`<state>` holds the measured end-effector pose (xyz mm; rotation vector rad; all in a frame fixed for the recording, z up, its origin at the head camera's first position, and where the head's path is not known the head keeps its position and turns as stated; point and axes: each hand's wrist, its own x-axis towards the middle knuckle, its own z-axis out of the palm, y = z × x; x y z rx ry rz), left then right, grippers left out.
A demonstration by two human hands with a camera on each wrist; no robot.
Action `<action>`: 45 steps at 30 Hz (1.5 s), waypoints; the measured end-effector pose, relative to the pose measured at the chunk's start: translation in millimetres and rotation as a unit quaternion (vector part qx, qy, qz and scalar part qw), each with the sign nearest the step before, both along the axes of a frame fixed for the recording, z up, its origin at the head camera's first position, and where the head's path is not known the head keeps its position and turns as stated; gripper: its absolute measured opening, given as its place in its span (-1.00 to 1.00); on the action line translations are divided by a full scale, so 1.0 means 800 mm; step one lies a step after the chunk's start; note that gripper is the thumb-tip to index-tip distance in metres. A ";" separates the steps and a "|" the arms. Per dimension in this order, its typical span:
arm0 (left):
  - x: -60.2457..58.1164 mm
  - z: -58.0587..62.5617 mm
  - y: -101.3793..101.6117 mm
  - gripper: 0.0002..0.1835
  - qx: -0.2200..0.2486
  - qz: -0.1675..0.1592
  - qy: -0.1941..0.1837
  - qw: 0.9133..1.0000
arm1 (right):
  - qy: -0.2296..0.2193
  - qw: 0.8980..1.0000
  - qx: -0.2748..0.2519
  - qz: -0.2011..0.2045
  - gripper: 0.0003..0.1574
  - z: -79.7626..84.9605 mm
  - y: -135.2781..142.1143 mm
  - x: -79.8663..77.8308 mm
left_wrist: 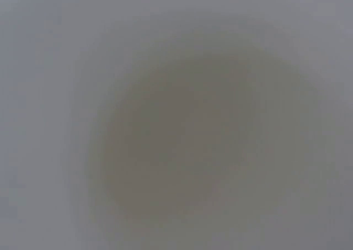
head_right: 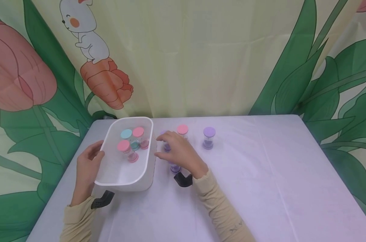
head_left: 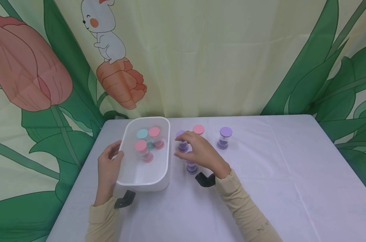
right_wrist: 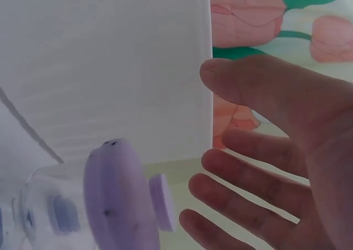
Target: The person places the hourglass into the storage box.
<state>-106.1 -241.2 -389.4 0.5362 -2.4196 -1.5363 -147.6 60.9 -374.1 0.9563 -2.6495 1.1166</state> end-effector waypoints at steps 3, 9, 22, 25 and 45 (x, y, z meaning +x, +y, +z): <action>0.000 0.000 0.000 -0.55 0.000 -0.001 0.002 1.000 | -0.008 1.000 0.003 -0.004 -0.48 -0.004 0.003 0.002; 0.001 0.001 0.001 -0.54 -0.002 0.002 0.002 1.000 | -0.037 0.999 0.011 -0.002 -0.44 -0.009 0.012 0.007; 0.002 0.003 0.002 -0.54 -0.003 0.003 -0.005 1.000 | -0.050 0.998 0.031 0.019 -0.34 -0.025 0.020 0.009; 0.002 0.003 0.002 -0.54 -0.002 0.003 -0.004 1.000 | -0.049 0.998 0.022 0.025 -0.35 -0.029 0.022 0.010; 0.003 0.001 0.002 -0.55 0.002 -0.002 0.008 1.000 | -0.083 0.995 -0.023 0.041 -0.42 -0.044 0.035 0.012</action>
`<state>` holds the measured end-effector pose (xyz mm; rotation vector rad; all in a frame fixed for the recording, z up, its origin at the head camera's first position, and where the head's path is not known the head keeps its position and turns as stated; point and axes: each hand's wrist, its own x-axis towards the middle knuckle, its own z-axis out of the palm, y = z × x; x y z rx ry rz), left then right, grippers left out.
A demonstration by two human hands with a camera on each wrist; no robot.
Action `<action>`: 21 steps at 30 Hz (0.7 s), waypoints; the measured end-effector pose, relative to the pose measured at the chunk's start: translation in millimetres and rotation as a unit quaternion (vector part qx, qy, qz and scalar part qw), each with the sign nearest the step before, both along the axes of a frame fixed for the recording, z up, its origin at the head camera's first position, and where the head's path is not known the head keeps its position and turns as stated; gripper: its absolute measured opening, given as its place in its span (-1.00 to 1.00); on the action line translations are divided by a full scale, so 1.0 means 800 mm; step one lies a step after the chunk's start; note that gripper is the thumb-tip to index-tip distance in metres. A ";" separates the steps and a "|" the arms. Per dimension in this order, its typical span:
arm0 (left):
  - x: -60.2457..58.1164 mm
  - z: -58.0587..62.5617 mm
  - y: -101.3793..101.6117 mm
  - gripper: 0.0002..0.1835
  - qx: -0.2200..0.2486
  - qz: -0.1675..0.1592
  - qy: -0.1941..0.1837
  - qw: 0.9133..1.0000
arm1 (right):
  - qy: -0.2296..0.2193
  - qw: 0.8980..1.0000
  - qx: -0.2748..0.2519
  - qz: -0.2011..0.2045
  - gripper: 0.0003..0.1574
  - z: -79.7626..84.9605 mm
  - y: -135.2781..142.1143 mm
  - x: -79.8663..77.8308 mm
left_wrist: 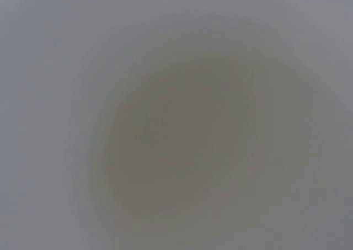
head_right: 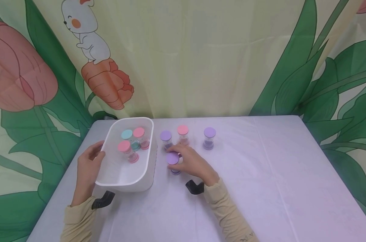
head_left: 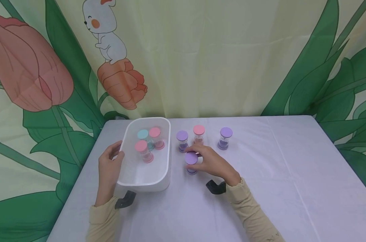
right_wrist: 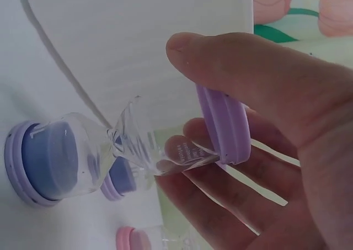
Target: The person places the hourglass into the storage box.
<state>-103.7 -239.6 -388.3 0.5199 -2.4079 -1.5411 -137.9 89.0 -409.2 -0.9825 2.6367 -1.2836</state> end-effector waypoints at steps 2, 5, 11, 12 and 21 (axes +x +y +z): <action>0.000 0.000 0.000 -0.55 0.000 0.001 0.000 1.000 | -0.004 1.000 -0.009 0.002 -0.43 -0.001 0.001 0.000; -0.001 0.001 0.001 -0.55 0.000 0.000 0.000 1.000 | -0.001 1.000 -0.020 0.003 -0.46 -0.003 0.002 -0.001; -0.001 0.002 0.001 -0.55 0.002 -0.001 -0.003 1.000 | 0.013 0.999 -0.039 -0.001 -0.48 -0.003 0.000 -0.002; -0.001 0.002 0.001 -0.55 0.002 -0.001 -0.005 1.000 | 0.016 0.999 -0.041 -0.001 -0.48 -0.002 0.000 -0.003; 0.000 0.003 0.000 -0.54 0.003 -0.001 -0.007 1.000 | 0.036 0.999 -0.036 -0.002 -0.50 0.010 -0.005 -0.008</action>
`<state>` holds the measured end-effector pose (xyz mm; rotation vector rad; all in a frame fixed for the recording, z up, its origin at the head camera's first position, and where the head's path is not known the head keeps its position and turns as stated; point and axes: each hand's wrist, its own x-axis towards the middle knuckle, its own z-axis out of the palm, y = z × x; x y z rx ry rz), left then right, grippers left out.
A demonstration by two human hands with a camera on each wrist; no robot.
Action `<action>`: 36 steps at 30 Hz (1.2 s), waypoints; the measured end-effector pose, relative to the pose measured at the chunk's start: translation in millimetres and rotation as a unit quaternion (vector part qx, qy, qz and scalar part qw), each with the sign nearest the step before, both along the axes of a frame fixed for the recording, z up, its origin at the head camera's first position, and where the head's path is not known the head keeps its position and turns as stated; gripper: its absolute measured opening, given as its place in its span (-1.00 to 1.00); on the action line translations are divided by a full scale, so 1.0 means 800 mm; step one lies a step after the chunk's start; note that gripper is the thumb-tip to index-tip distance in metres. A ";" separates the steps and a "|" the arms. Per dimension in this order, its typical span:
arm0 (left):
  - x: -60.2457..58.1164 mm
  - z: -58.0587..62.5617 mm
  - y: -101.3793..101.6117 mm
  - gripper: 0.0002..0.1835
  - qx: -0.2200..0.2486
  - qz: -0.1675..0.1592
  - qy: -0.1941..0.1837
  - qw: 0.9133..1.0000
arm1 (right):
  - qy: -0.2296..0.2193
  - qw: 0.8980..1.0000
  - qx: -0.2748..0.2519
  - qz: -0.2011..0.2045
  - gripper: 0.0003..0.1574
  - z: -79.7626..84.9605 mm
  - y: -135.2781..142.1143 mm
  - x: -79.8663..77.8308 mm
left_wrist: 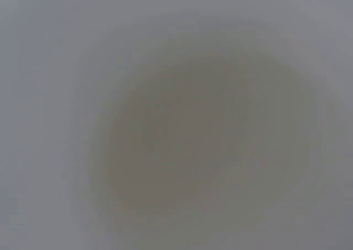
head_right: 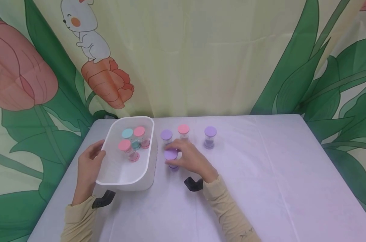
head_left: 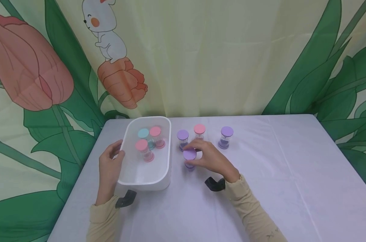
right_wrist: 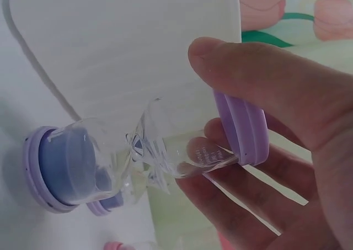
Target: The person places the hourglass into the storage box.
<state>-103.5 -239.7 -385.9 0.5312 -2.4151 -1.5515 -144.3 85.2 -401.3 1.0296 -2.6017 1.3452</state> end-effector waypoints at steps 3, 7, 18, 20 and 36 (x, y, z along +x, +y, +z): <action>0.000 0.000 0.001 -0.54 -0.001 0.002 0.000 1.000 | -0.005 1.000 -0.004 0.003 -0.50 0.006 -0.001 -0.001; -0.001 -0.001 0.002 -0.54 -0.002 0.002 -0.001 1.000 | 0.000 1.000 -0.009 0.010 -0.50 0.016 -0.003 -0.002; 0.000 0.002 0.003 -0.53 -0.002 0.008 -0.020 1.000 | 0.029 0.999 -0.023 0.015 -0.50 0.040 -0.011 -0.007; 0.000 0.002 0.003 -0.53 -0.003 0.007 -0.019 1.000 | 0.034 0.999 -0.024 0.015 -0.51 0.044 -0.012 -0.008; 0.001 0.001 0.002 -0.53 -0.004 0.004 -0.011 1.000 | 0.086 0.995 -0.037 0.025 -0.52 0.074 -0.024 -0.017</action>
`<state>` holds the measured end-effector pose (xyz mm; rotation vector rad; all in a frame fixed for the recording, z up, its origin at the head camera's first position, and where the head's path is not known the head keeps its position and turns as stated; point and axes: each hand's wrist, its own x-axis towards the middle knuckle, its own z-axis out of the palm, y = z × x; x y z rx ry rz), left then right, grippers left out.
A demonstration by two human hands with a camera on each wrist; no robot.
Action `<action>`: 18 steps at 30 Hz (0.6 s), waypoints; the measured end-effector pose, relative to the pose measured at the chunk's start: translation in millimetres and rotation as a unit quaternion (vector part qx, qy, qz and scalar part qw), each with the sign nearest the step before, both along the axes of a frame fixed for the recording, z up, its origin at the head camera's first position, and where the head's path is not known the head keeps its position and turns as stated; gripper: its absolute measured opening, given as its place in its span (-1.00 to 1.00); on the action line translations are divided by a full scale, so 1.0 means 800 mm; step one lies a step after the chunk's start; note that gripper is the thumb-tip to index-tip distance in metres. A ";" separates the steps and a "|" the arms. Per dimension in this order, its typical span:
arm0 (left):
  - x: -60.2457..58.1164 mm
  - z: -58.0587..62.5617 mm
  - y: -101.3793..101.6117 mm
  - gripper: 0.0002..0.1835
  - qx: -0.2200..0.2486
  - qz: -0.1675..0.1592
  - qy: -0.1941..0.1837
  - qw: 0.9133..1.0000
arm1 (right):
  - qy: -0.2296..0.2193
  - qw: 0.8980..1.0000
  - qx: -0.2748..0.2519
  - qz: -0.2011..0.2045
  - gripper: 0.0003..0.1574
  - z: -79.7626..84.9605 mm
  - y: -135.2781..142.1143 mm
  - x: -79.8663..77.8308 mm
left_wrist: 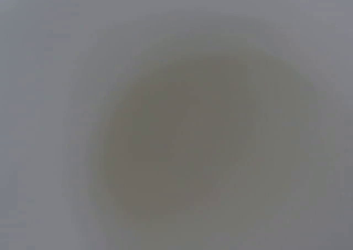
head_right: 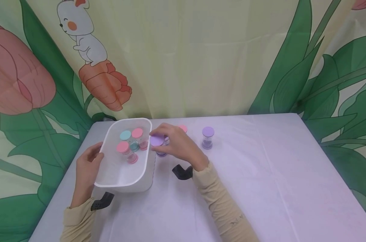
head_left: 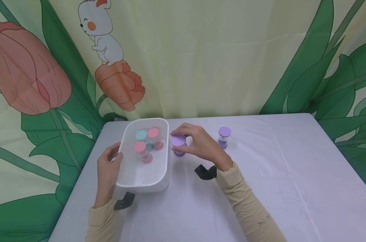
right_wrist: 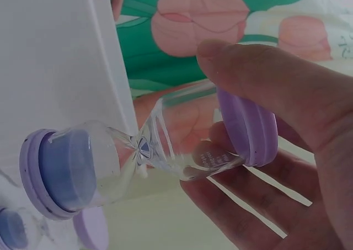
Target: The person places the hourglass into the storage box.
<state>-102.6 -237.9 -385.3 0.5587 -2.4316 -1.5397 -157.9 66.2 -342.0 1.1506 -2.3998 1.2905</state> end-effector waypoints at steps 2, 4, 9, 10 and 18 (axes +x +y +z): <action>0.000 0.000 0.000 -0.54 -0.002 0.000 0.001 1.000 | -0.007 1.000 -0.003 0.000 -0.51 0.005 -0.002 0.000; 0.000 -0.001 0.000 -0.54 -0.003 -0.001 0.002 1.000 | -0.015 1.000 -0.006 -0.001 -0.51 0.009 -0.003 0.001; 0.000 -0.001 -0.001 -0.54 -0.004 -0.002 0.003 1.000 | -0.015 1.000 -0.009 -0.003 -0.50 0.018 -0.006 0.000; 0.000 -0.001 -0.001 -0.54 -0.005 -0.002 0.004 1.000 | -0.013 1.000 -0.010 -0.003 -0.50 0.020 -0.006 -0.001; 0.000 -0.001 -0.001 -0.54 -0.008 0.000 0.007 1.000 | 0.003 1.000 -0.021 -0.002 -0.49 0.029 -0.009 -0.004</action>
